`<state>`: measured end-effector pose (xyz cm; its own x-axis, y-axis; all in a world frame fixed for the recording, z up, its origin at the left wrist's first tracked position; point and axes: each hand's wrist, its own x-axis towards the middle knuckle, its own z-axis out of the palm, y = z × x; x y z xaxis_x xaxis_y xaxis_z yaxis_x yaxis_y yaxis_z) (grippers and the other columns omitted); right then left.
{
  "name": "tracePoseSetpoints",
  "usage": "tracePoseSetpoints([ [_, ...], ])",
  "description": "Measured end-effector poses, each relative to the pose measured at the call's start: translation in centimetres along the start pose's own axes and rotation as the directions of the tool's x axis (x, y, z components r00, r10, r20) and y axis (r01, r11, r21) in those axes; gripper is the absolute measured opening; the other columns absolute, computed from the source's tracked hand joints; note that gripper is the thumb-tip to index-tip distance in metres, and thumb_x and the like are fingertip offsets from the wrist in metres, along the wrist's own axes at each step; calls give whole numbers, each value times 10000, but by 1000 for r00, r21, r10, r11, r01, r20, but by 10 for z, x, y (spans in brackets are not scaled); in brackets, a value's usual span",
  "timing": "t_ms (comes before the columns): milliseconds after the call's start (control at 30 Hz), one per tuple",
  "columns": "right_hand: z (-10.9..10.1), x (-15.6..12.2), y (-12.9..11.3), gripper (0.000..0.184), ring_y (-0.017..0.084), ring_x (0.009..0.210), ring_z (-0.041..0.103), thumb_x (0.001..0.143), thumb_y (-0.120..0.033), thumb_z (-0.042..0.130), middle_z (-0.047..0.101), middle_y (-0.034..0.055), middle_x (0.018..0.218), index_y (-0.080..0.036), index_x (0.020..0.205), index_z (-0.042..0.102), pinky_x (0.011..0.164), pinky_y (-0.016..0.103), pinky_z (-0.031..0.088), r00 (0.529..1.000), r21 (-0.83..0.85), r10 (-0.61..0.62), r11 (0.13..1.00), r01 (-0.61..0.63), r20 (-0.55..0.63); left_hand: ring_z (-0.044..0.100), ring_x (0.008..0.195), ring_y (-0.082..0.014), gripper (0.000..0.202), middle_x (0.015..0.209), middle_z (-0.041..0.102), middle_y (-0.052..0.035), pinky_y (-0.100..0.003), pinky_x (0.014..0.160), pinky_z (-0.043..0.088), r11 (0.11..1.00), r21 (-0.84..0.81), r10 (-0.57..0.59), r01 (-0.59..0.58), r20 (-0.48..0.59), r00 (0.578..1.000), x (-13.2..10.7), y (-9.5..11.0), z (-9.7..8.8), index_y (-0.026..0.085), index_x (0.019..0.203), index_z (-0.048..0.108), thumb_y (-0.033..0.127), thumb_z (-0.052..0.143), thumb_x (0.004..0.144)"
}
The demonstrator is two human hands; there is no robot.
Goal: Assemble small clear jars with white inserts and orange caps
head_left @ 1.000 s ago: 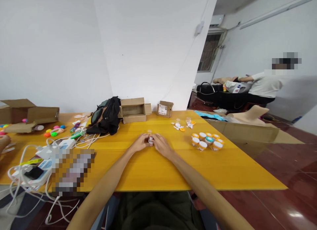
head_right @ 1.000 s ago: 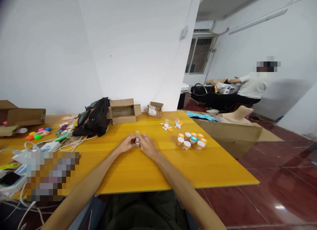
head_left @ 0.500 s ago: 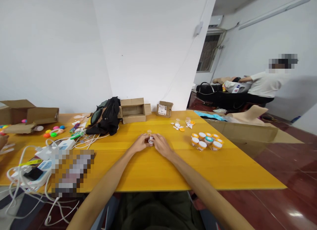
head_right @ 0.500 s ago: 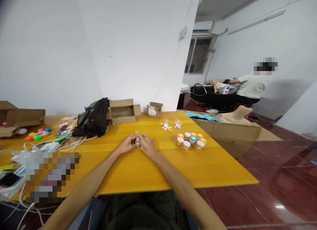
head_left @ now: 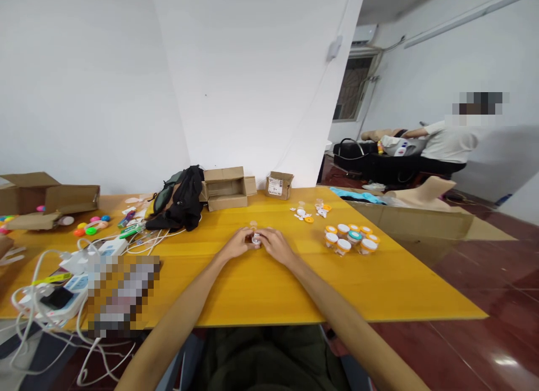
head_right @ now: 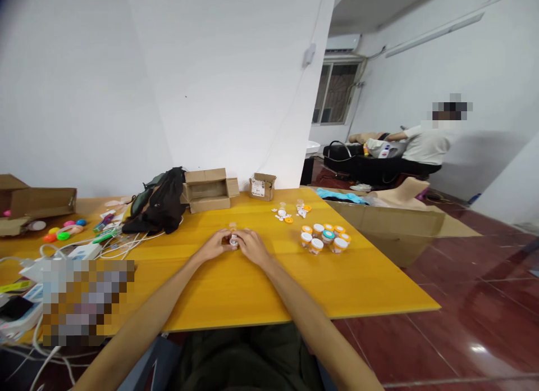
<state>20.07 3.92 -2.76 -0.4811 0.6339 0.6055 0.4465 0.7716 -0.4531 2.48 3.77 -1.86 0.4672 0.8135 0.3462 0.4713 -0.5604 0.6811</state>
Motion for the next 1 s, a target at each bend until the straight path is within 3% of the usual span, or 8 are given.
tracePoseSetpoints([
  [1000,6,0,8,211,202,896,646,920,-139,513,731,72,969,-213,1012,687,809,313,504,998,-183,-16,983,25,55,517,787,-174,94,767,599,1,-290,790,428,999,-38,-25,25,4,1000,0,3,0,162,721,627,215,702,743],
])
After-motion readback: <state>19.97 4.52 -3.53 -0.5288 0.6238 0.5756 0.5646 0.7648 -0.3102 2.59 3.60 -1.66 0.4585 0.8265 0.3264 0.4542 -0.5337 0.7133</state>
